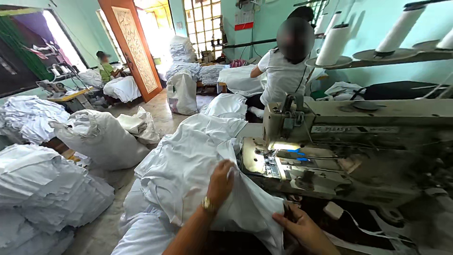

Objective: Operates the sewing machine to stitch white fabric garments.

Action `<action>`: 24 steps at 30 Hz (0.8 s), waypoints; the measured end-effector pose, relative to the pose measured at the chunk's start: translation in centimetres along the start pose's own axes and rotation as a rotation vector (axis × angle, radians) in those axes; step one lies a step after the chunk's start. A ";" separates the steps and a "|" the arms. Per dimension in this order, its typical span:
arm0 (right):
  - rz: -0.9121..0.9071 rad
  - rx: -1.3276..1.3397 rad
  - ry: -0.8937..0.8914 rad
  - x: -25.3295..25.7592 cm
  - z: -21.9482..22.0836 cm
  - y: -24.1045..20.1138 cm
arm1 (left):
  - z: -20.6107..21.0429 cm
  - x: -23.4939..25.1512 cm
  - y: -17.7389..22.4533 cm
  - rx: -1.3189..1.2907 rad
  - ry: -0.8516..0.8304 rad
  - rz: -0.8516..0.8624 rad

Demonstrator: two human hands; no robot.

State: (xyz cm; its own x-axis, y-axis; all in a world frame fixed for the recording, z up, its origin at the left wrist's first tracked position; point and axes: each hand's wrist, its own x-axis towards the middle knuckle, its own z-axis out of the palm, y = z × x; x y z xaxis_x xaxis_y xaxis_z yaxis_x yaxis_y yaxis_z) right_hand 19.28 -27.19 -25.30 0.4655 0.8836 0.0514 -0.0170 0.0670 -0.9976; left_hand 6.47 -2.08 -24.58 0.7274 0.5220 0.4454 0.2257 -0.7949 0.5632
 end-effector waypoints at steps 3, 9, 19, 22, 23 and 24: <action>-0.068 0.021 -0.035 0.5 1.8 -0.1 | 0.0 -5.9 5.1 -0.223 -0.219 0.078; 0.022 0.299 -0.006 0.1 4.3 -1.5 | -1.8 -9.7 6.8 -0.664 -0.196 0.010; -0.255 0.028 0.107 0.1 4.2 -3.9 | -3.3 -9.5 7.6 -0.996 -0.333 -0.156; -0.365 -0.128 0.094 -0.5 5.0 -3.8 | -2.8 -9.3 7.1 -0.743 -0.283 -0.189; -0.403 -0.209 0.073 -0.7 5.7 -3.8 | -2.8 -9.1 7.0 -0.565 -0.237 -0.123; -0.441 -0.303 0.074 -0.8 6.3 -3.7 | -3.1 -9.0 6.9 -0.371 -0.153 -0.049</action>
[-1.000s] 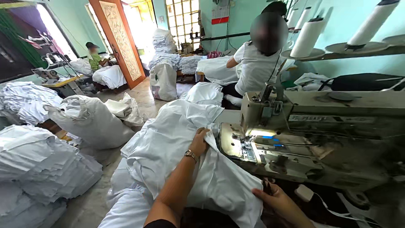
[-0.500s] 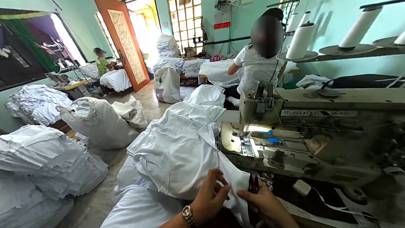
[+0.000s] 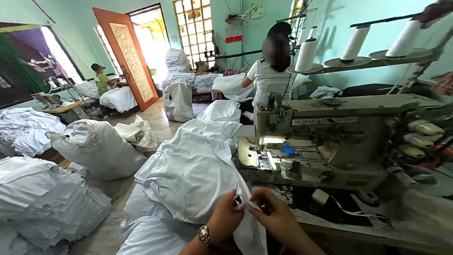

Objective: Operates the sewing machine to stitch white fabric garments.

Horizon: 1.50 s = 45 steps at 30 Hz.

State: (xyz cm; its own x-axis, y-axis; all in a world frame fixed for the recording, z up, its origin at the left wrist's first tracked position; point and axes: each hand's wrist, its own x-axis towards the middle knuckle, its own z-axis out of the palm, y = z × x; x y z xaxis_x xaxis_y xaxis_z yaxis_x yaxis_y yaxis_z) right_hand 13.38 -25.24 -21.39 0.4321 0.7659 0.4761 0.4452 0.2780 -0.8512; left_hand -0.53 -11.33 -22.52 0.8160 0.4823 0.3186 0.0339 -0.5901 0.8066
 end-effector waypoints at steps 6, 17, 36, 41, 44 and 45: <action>-0.149 -0.521 0.161 -0.4 -0.7 1.8 | -7.0 0.4 0.0 0.324 0.580 0.326; 0.547 0.809 0.147 -0.5 -2.5 1.4 | -3.5 -5.7 -6.2 0.649 0.369 0.258; 0.304 0.626 -0.144 -0.4 -3.6 3.4 | -9.3 -4.7 -2.3 -0.713 0.000 -0.099; 0.067 0.039 -0.213 -0.2 -3.6 2.5 | -8.6 -5.1 -0.8 -0.244 0.141 -0.054; 0.013 -0.183 -0.194 0.0 -3.0 2.3 | -7.9 -5.0 -0.5 -0.083 0.263 -0.020; 0.001 -0.215 -0.189 0.1 -3.0 2.2 | -7.9 -5.0 -0.4 -0.059 0.285 -0.007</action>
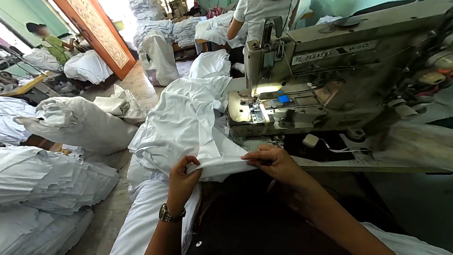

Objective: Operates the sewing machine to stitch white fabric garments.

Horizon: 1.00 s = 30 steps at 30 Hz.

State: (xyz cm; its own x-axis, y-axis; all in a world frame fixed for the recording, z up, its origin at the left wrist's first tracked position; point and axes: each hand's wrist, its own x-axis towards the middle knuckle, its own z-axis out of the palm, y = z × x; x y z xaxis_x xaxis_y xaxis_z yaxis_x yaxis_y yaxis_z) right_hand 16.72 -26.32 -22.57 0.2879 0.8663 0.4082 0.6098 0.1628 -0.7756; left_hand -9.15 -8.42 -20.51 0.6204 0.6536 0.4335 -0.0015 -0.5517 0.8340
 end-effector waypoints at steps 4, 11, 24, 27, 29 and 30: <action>-0.047 -0.078 0.055 0.2 0.2 0.3 | 0.1 -0.5 0.0 0.123 0.034 0.101; -0.124 -0.254 0.079 0.4 1.0 0.2 | 1.6 0.6 1.2 0.285 0.157 0.210; 0.376 0.326 0.181 -0.5 -2.3 2.0 | 15.1 21.5 1.7 0.741 -0.512 0.026; 0.418 0.272 0.257 1.3 -3.3 3.0 | 18.1 24.6 1.5 0.679 -0.512 -0.076; 0.419 0.292 0.276 2.2 -3.3 3.2 | 18.9 26.0 1.0 0.600 -0.482 -0.112; 0.416 0.299 0.276 2.3 -3.3 3.2 | 19.1 26.4 0.8 0.583 -0.481 -0.127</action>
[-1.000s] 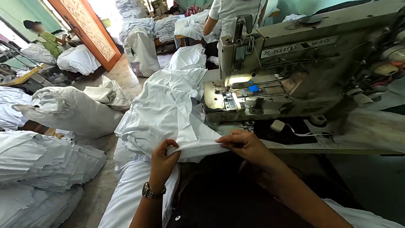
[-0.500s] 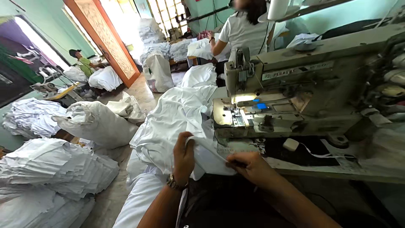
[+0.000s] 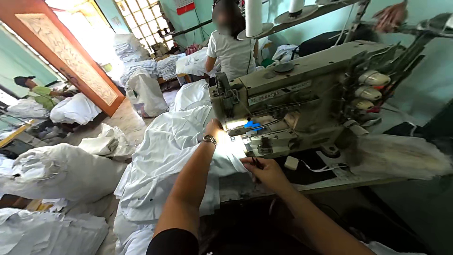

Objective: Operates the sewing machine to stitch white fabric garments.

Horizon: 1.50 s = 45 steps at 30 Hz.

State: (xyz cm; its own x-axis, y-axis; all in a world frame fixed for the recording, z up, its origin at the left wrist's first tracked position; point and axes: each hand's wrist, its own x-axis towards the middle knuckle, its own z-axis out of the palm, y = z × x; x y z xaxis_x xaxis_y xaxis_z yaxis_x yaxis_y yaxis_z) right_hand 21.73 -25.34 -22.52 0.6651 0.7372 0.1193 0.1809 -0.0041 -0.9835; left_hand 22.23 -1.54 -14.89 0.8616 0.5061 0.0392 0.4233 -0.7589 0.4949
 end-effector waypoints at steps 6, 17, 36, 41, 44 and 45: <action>0.018 0.006 -0.028 -1.2 0.5 0.0 | 0.8 0.4 -1.3 -0.007 0.014 0.034; -0.002 0.057 0.016 1.0 1.0 0.6 | 1.1 1.3 -1.8 -0.165 0.159 0.123; -0.295 -0.321 0.128 2.6 1.3 2.7 | -3.5 -6.3 -10.9 0.020 0.540 0.204; -0.438 -0.388 0.235 2.7 0.2 1.3 | -2.2 -6.4 -8.3 0.183 0.379 0.545; -0.503 -0.308 0.175 4.2 -0.4 0.2 | -0.8 -6.1 -6.5 0.292 0.229 0.706; -0.478 -0.302 0.130 4.7 -0.4 -0.2 | -0.4 -5.6 -6.5 0.294 0.226 0.747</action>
State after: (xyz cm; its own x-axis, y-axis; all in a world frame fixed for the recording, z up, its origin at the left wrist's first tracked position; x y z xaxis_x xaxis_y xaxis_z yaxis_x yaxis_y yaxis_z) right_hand 25.11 -22.11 -21.75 0.5382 0.6159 0.5753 0.6694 0.1023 -0.7358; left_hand 14.56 0.77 -17.98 0.8811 -0.1268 0.4557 -0.1545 -0.9877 0.0239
